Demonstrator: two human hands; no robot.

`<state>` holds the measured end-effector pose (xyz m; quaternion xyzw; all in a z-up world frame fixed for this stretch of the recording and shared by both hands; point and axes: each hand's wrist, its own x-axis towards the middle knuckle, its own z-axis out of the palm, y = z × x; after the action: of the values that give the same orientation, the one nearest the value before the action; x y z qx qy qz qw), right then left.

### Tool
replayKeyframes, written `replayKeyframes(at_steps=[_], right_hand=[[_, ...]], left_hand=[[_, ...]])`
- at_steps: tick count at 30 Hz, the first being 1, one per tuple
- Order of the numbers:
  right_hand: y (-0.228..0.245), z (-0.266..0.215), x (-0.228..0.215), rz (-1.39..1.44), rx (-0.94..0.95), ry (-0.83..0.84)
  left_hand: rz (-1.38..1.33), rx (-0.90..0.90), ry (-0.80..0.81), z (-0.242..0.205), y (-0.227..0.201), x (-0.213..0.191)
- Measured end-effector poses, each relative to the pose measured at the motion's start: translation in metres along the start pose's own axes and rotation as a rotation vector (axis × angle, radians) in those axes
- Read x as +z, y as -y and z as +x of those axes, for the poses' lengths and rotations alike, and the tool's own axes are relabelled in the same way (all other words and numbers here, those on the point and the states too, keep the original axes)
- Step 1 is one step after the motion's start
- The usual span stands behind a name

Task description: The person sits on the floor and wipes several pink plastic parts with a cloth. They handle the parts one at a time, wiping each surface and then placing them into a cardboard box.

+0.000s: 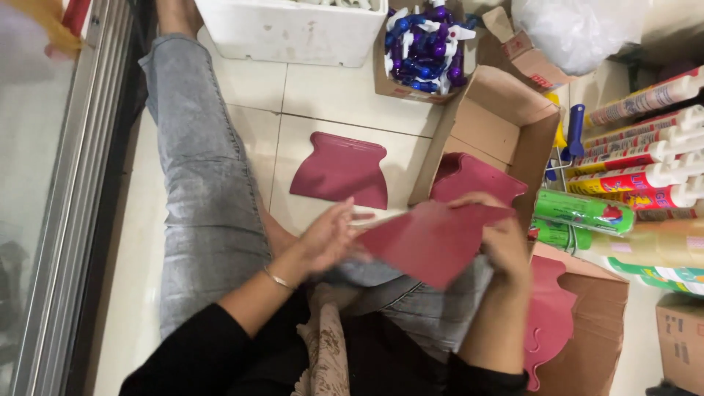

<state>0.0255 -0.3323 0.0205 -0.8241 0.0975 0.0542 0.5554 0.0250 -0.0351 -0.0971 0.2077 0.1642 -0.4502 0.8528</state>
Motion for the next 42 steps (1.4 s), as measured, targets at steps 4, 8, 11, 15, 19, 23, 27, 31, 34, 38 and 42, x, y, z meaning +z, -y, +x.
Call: replayKeyframes(at_steps=[4,8,11,15,19,23,27,31,34,38,42], right_hand=[[0.042,-0.025,-0.038,-0.051,-0.105,-0.177],[0.041,0.003,-0.069,-0.711,0.176,-0.369],[0.016,0.033,-0.078,-1.173,0.266,-0.305],[-0.020,0.064,-0.068,-1.359,0.210,-0.124],[-0.061,0.098,-0.054,-1.364,0.258,-0.059],[-0.080,0.104,-0.044,-1.325,0.253,-0.087],[-0.055,0.077,-0.008,-0.869,0.081,-0.262],[0.008,0.026,0.086,0.048,0.087,-0.179],[-0.101,0.065,0.123,0.725,0.497,-0.088],[-0.159,0.081,0.134,0.552,0.453,-0.073],[-0.169,0.090,0.143,0.527,0.483,-0.083]], left_hand=[[0.911,0.332,-0.527,0.024,-0.040,-0.046],[1.439,0.278,-1.006,0.031,-0.057,-0.060],[1.545,0.321,-1.048,0.042,-0.050,-0.058],[1.757,0.447,-0.994,0.049,-0.046,-0.070],[1.757,0.410,-1.007,0.041,-0.045,-0.062],[1.726,0.408,-1.022,0.039,-0.044,-0.058],[1.739,0.401,-1.044,0.036,-0.045,-0.046],[1.691,0.423,-1.034,0.033,-0.047,-0.039],[1.728,0.463,-1.033,0.042,-0.051,-0.051],[1.666,0.465,-1.040,0.036,-0.052,-0.037],[1.666,0.419,-1.094,0.046,-0.062,-0.042]])
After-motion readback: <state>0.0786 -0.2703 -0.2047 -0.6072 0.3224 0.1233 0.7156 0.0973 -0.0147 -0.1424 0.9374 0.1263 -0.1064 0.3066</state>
